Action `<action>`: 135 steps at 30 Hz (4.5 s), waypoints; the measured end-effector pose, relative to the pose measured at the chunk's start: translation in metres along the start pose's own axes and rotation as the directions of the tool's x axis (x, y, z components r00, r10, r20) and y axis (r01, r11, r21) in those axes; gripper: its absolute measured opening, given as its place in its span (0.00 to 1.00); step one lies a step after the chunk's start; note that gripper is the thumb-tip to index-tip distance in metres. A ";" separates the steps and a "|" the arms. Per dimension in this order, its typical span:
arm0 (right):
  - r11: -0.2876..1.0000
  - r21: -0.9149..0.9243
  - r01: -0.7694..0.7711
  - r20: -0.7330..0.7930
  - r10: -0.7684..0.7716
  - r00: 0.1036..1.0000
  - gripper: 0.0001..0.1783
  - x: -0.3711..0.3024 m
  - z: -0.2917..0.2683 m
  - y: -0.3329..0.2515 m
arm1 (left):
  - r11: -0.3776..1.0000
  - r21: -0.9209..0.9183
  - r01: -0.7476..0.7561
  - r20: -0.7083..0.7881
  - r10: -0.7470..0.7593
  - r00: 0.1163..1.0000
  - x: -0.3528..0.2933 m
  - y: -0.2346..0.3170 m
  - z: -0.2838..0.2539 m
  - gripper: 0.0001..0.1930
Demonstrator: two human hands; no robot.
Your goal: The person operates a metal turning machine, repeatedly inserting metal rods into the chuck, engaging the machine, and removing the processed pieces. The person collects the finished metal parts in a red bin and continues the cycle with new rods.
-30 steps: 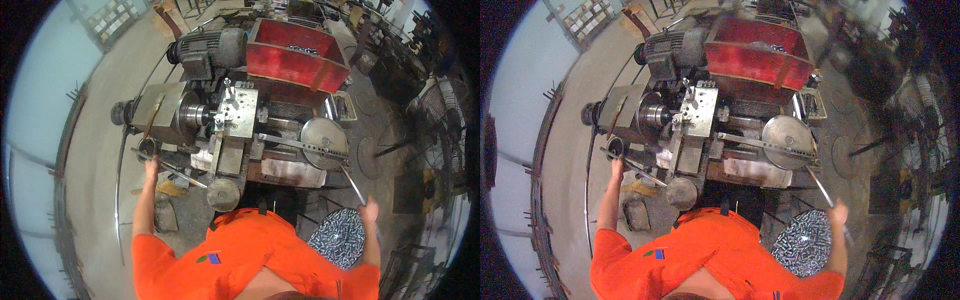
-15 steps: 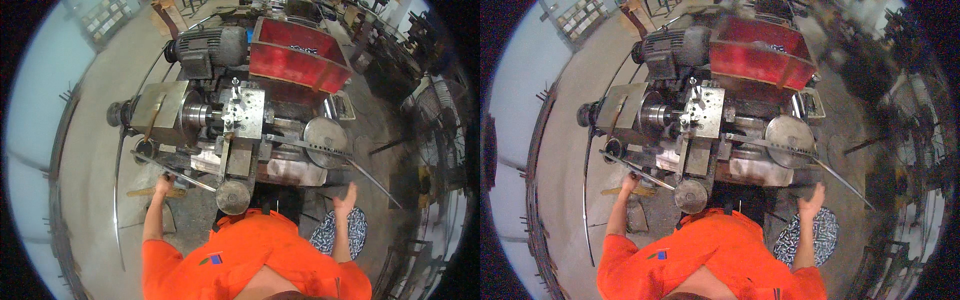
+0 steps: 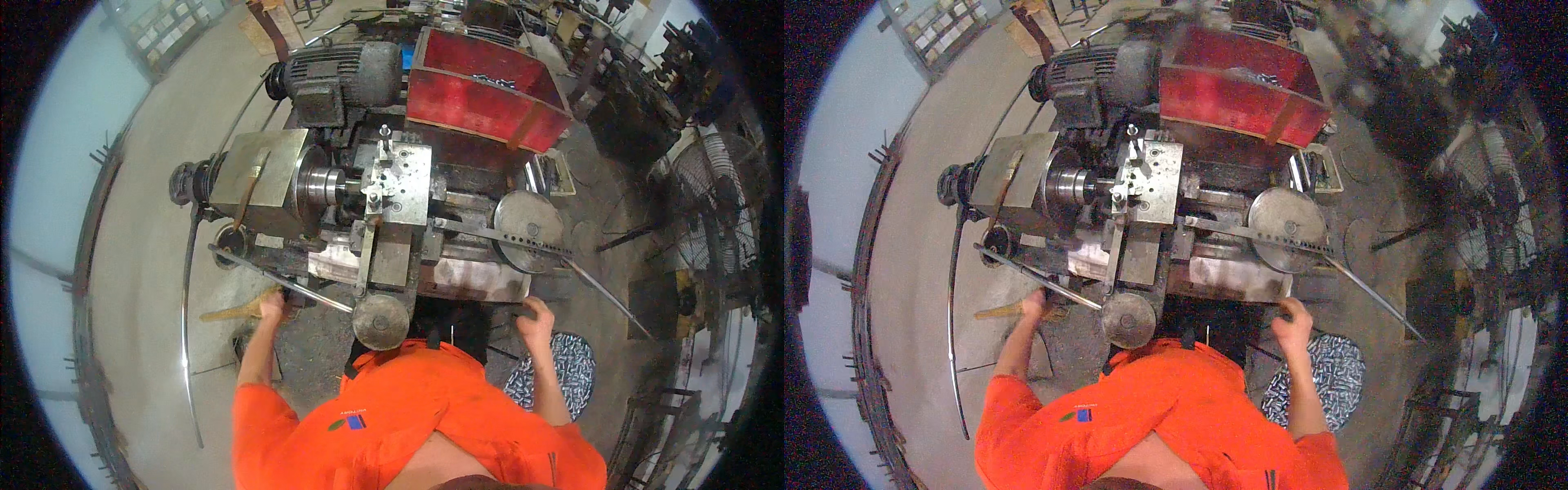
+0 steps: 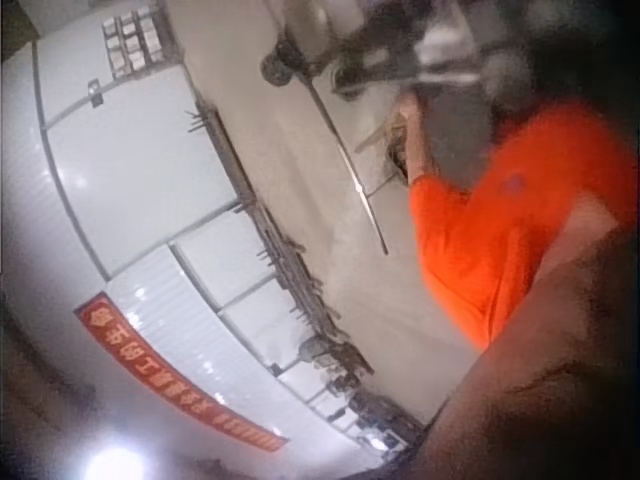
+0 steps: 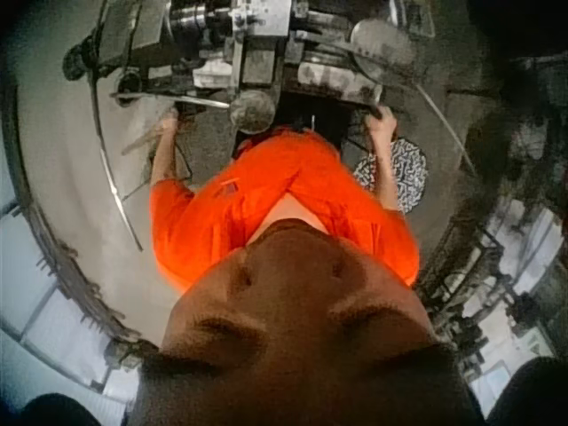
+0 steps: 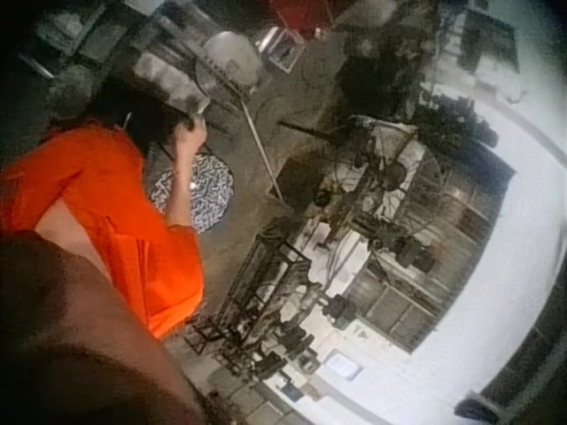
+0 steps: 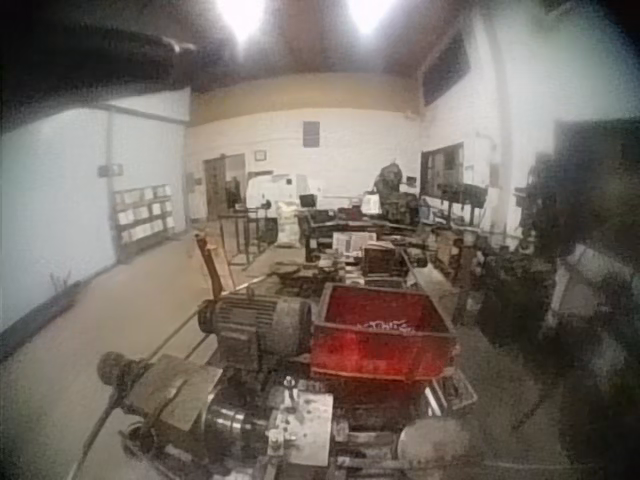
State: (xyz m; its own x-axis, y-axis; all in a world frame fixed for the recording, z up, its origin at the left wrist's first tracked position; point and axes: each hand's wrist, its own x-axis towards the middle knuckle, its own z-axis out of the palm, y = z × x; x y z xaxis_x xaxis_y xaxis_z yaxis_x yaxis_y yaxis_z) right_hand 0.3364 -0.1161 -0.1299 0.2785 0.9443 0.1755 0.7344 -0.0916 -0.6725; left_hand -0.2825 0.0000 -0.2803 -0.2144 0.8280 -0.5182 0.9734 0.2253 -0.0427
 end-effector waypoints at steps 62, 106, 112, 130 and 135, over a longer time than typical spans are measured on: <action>0.837 -0.258 -0.483 -0.313 0.401 0.861 0.20 0.021 -0.206 0.079 | 0.736 -0.325 -0.594 -0.438 0.440 0.784 -0.108 0.138 -0.147 0.11; 0.602 0.795 -0.079 -0.041 0.183 0.982 0.12 -0.008 -0.140 0.043 | 0.844 -0.268 -0.464 -0.440 0.321 0.839 -0.110 0.146 -0.159 0.12; 0.934 0.333 0.132 0.354 -0.254 0.900 0.17 0.105 -0.024 -0.100 | 0.764 -0.364 -0.532 -0.506 0.317 0.802 -0.139 0.108 -0.189 0.11; 0.810 0.115 0.575 0.624 -0.509 0.593 0.11 0.206 0.180 -0.323 | 0.823 -0.568 0.031 -0.508 -0.380 0.773 -0.251 -0.081 -0.121 0.18; 0.825 0.162 0.541 0.497 -0.542 0.678 0.16 0.206 0.182 -0.336 | 0.874 -0.470 0.126 -0.562 -0.406 0.720 -0.234 -0.071 -0.107 0.16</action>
State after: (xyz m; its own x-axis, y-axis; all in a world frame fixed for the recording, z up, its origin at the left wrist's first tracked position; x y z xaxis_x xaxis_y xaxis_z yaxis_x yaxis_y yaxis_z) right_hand 0.0350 0.1669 0.0013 -0.5170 0.8467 0.1261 0.6566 0.4868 -0.5761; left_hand -0.3104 -0.1550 -0.0640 -0.5952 0.7939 0.1243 0.7854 0.5421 0.2987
